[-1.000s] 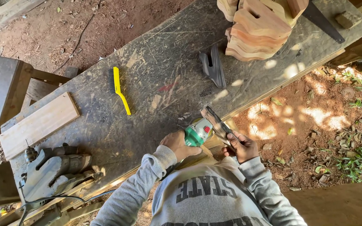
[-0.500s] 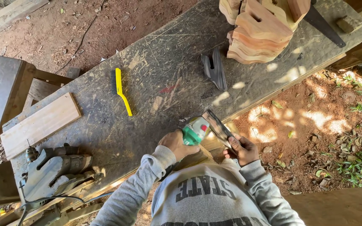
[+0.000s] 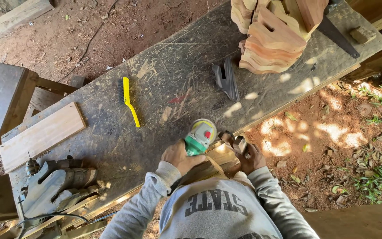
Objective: Use an angle grinder with a sanding attachment to shape and smooth small wooden components.
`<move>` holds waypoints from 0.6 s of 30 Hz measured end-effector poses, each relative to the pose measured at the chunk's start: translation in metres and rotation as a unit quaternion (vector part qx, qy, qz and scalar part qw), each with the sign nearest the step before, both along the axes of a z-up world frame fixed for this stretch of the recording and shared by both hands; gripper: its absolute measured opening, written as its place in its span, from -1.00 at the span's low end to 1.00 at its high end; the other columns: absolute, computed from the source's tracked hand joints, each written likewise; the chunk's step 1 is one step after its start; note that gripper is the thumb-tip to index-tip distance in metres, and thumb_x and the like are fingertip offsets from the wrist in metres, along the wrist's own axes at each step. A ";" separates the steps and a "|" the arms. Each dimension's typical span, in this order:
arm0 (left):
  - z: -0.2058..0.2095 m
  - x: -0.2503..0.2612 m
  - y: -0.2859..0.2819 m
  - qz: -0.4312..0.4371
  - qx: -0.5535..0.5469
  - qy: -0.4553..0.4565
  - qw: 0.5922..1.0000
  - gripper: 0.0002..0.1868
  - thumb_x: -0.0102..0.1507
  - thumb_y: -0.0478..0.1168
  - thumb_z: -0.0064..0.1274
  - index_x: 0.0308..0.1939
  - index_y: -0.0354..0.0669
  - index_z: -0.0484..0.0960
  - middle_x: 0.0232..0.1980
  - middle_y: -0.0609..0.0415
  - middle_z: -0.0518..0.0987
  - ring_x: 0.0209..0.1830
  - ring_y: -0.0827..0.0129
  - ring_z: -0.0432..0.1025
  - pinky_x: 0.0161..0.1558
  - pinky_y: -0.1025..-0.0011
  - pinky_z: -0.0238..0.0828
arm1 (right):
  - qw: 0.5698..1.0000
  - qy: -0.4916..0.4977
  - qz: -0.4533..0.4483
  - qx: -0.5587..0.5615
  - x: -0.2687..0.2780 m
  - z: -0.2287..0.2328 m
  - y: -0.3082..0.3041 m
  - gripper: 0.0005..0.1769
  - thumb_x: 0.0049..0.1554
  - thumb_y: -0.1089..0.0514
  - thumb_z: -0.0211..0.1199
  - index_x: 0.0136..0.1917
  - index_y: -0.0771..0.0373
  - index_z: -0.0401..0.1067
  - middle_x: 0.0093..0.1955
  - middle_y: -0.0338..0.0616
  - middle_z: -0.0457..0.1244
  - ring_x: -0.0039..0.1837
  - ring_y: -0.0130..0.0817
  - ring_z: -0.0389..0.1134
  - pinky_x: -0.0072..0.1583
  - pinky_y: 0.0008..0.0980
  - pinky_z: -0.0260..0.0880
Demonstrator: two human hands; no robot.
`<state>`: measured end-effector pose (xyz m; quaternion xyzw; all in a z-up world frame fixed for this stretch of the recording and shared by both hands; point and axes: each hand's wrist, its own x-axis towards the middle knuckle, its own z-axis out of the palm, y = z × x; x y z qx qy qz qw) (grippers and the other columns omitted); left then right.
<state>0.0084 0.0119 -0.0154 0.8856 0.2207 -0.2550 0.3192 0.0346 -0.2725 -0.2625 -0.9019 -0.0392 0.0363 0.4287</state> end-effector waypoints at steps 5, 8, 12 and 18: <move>0.018 0.010 -0.018 -0.077 0.025 0.025 0.996 -0.29 0.00 0.38 0.09 -0.07 -0.10 0.43 -0.07 -0.23 0.65 0.10 -0.14 0.53 0.10 0.00 0.44 | 0.988 -0.151 -0.004 0.017 0.002 0.016 0.001 -0.39 0.04 0.03 0.45 0.34 0.08 0.40 -0.01 0.05 0.27 0.01 0.24 0.40 -0.06 0.11 0.44; 0.020 0.019 -0.027 -0.113 0.043 0.029 0.992 -0.36 0.04 0.32 0.05 -0.05 -0.05 0.43 -0.07 -0.17 0.66 0.09 -0.08 0.55 0.09 0.05 0.47 | 0.987 -0.162 -0.003 0.017 0.005 0.014 -0.001 -0.36 -0.01 0.05 0.47 0.33 0.09 0.43 -0.02 0.04 0.26 0.01 0.23 0.39 -0.06 0.09 0.44; 0.023 0.025 -0.040 -0.157 0.073 0.049 0.984 -0.30 0.02 0.35 0.05 -0.02 -0.08 0.39 -0.03 -0.19 0.65 0.11 -0.07 0.55 0.11 0.06 0.45 | 0.989 -0.150 -0.017 0.006 0.007 0.009 -0.002 -0.34 -0.04 0.00 0.49 0.34 -0.04 0.44 -0.02 -0.07 0.27 0.01 0.12 0.41 -0.04 0.03 0.46; 0.030 0.026 -0.051 -0.219 0.103 0.058 0.969 -0.28 0.09 0.26 -0.01 0.11 -0.20 0.37 0.01 -0.21 0.64 0.12 -0.04 0.54 0.13 0.08 0.43 | 0.984 -0.175 -0.021 -0.019 0.001 0.017 0.003 -0.33 -0.04 0.04 0.48 0.35 -0.06 0.44 -0.06 -0.13 0.25 -0.03 0.06 0.42 -0.08 -0.01 0.46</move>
